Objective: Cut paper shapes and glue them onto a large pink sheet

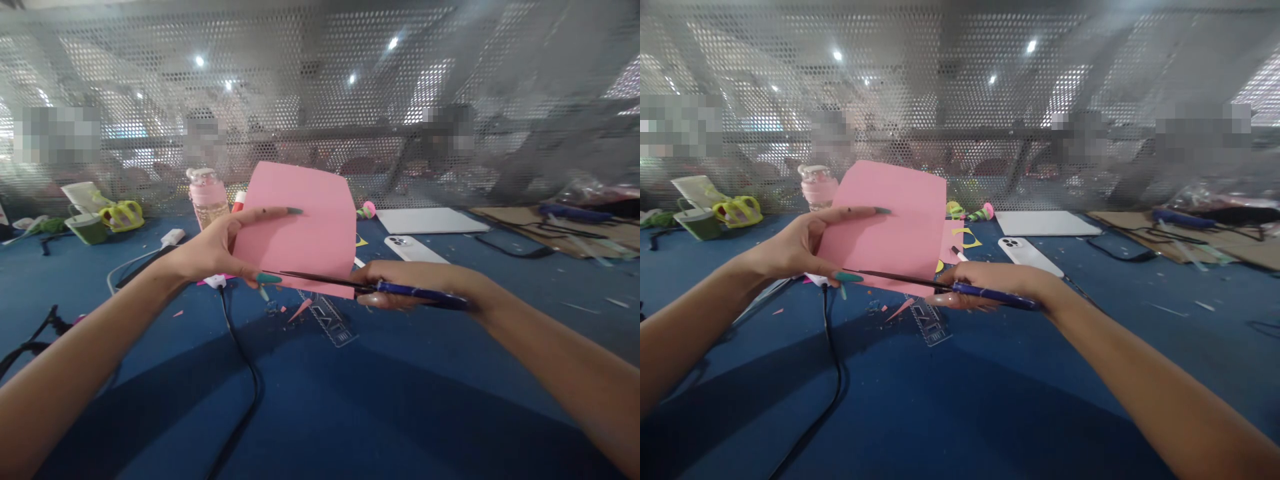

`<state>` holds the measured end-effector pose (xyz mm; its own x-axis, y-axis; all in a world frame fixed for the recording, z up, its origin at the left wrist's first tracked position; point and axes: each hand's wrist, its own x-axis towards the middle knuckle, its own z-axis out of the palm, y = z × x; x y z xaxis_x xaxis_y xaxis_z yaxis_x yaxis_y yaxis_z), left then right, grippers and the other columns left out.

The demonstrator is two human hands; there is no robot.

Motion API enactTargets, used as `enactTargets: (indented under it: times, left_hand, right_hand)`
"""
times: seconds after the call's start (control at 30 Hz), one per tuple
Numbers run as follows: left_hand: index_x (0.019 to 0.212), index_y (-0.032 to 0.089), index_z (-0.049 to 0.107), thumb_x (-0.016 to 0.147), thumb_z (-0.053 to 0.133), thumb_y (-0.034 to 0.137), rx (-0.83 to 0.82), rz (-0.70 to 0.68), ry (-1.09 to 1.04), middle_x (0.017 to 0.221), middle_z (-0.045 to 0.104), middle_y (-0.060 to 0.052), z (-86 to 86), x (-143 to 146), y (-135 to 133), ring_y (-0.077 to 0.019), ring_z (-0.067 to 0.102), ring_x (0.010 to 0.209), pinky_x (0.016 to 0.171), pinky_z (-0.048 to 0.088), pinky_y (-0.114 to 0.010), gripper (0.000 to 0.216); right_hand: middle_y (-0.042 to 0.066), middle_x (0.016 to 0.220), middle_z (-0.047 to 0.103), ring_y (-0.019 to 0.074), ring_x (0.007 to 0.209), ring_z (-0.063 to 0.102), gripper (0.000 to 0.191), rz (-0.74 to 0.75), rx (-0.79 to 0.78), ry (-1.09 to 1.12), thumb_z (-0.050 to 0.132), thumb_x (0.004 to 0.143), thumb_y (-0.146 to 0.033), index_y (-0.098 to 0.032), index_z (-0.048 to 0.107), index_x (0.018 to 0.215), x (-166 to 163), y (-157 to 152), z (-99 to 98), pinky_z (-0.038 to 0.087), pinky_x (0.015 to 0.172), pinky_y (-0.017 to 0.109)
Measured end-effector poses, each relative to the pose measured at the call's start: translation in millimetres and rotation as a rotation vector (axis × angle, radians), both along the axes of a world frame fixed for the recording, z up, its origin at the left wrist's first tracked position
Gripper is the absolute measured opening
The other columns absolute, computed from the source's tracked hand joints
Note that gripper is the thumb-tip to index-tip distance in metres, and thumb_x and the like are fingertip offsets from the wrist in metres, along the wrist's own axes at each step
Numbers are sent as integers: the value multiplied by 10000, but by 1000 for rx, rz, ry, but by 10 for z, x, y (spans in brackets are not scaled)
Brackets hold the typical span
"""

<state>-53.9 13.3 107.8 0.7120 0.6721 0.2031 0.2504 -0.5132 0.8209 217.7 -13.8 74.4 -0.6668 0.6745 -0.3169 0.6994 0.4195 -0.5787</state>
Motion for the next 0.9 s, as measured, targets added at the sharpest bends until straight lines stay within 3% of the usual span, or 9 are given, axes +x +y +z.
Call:
enactTargets:
  times: [0.17,0.37,0.63,0.9]
  left_hand:
    - [1280,249,483,580,747,142,15,-5,-15,1414,366,-128,-3,5,4,-265,663,851,613,598,-327,756]
    - [1280,256,480,567,747,130,22,-4,-8,1420,361,-107,-4,4,7,-315,613,981,656,600,-356,771]
    - [1278,275,479,578,750,154,3,11,26,1424,356,-94,17,6,-8,-271,649,892,612,604,-325,760]
    - [1282,263,478,573,748,148,13,19,-1,1418,363,-110,7,-2,2,-272,655,880,629,604,-335,767]
  right_hand:
    - [-18,628,422,83,481,389,365,80,-28,42,364,806,-545,-183,393,773,9,4,-7,356,445,235]
    - [-26,579,420,90,477,389,393,139,14,96,324,834,-571,-195,386,738,16,-7,-3,335,451,240]
    - [-23,578,420,87,463,397,468,64,-9,90,339,788,-648,-186,401,758,38,-17,-17,347,443,240]
    - [-41,563,391,65,452,365,413,45,-9,81,363,806,-583,-179,408,737,10,-21,-3,318,419,216]
